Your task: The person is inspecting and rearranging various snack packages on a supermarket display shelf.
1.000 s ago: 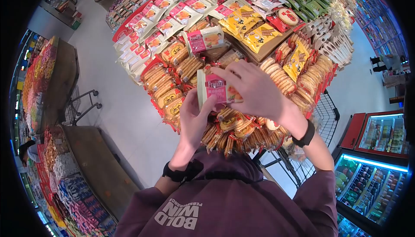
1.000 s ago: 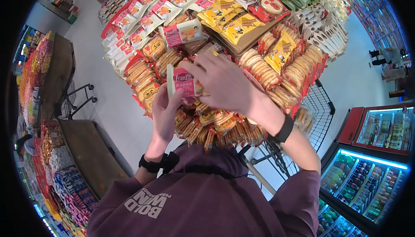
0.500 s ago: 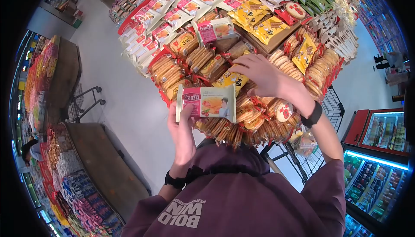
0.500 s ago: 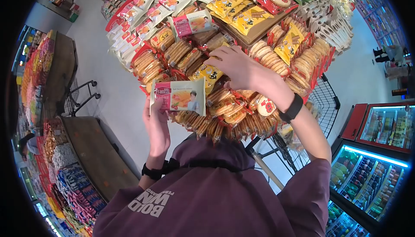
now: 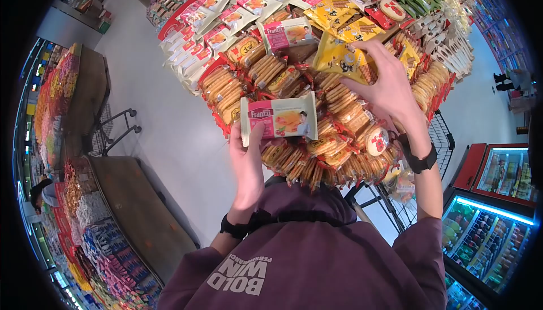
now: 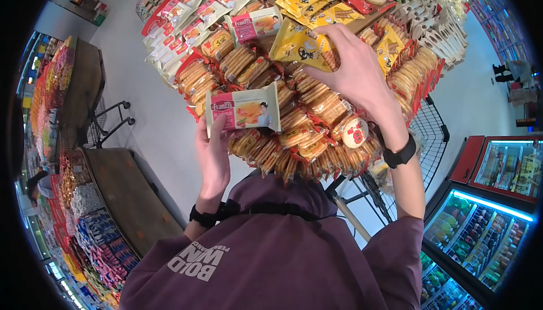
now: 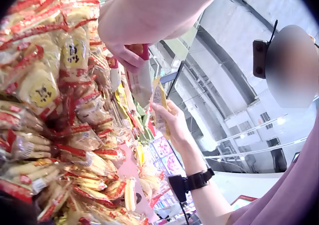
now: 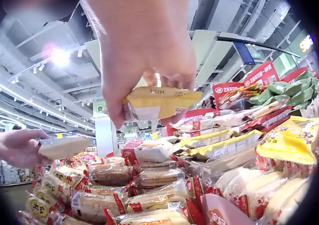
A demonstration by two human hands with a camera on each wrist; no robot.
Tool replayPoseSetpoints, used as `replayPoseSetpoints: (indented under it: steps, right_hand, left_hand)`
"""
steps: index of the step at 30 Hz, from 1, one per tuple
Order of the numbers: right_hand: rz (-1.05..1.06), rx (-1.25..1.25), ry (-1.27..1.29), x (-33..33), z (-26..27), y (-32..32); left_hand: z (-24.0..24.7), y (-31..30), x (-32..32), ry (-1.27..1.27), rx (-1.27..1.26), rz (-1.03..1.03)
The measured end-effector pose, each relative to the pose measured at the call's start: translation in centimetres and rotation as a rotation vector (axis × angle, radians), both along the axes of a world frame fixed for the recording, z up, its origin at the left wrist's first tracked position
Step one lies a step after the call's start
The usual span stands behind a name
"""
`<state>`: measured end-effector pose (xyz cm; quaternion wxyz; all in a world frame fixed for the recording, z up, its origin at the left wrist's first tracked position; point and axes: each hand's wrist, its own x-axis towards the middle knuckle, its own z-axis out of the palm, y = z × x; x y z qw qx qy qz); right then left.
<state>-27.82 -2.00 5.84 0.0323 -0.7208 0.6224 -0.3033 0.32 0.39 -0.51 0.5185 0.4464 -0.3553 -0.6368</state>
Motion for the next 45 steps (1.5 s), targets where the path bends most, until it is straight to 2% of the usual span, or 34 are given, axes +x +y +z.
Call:
replayPoseSetpoints:
  steps: [3, 7, 11, 14, 16, 19, 21, 22, 25, 26, 29, 33, 37, 40, 45]
  right_hand:
    - [-0.081, -0.04, -0.074, 0.1, 0.3, 1.0]
    - [-0.124, -0.026, -0.165, 1.7, 0.4, 2.2]
    - [-0.165, 0.047, -0.224, 2.8, -0.6, 2.8]
    - [-0.212, 0.186, -0.315, 3.7, -1.5, 3.3]
    - [-0.193, 0.161, -0.29, 4.4, -2.8, 3.6]
    - [-0.116, 0.169, -0.276, 6.1, -3.6, 4.0]
    - [-0.07, 0.112, -0.267, 7.7, -4.0, 4.7]
    - [-0.054, 0.158, -0.248, 8.3, -3.9, 5.1]
    - [-0.007, 0.205, -0.403, 9.4, -3.9, 6.2]
    - [0.028, 0.169, -0.383, 9.5, -3.7, 6.6]
    - [0.135, 0.388, -0.999, 9.2, -3.6, 7.1]
    - [0.052, 0.357, -1.29, 9.3, -4.0, 7.5]
    - [-0.046, 0.315, -1.38, 9.5, -3.5, 7.9]
    - [-0.013, 0.271, -1.436, 9.5, -3.7, 8.1]
    - [-0.013, 0.291, -1.361, 9.0, -4.0, 8.5]
  left_hand:
    - [0.0, -1.1, -2.3, 0.057, 0.016, -0.053]
    - [-0.2, -2.8, -5.5, 0.229, -0.055, -0.226]
    - [-0.3, -2.5, -5.3, 0.128, -0.007, -0.44]
    - [-0.2, -0.6, -4.6, -0.034, -0.066, -0.321]
    - [0.0, 0.3, -4.4, -0.121, -0.164, -0.228]
    - [1.2, 0.6, -3.2, -0.316, -0.245, -0.326]
    - [1.1, 0.6, -3.4, -0.276, -0.279, -0.337]
    - [0.7, 0.4, -3.6, -0.242, -0.272, -0.346]
    - [0.6, -0.3, -3.7, -0.108, -0.2, -0.309]
    - [0.8, -0.6, -3.4, -0.079, -0.16, -0.296]
    - [0.9, -1.3, -2.3, -0.131, -0.099, -0.295]
    - [1.9, -1.3, -1.9, -0.158, -0.124, -0.352]
    - [2.4, -0.8, -2.5, -0.108, -0.167, -0.395]
    - [2.1, -0.4, -2.4, -0.071, -0.133, -0.39]
    - [1.8, -0.3, -2.1, -0.055, -0.13, -0.373]
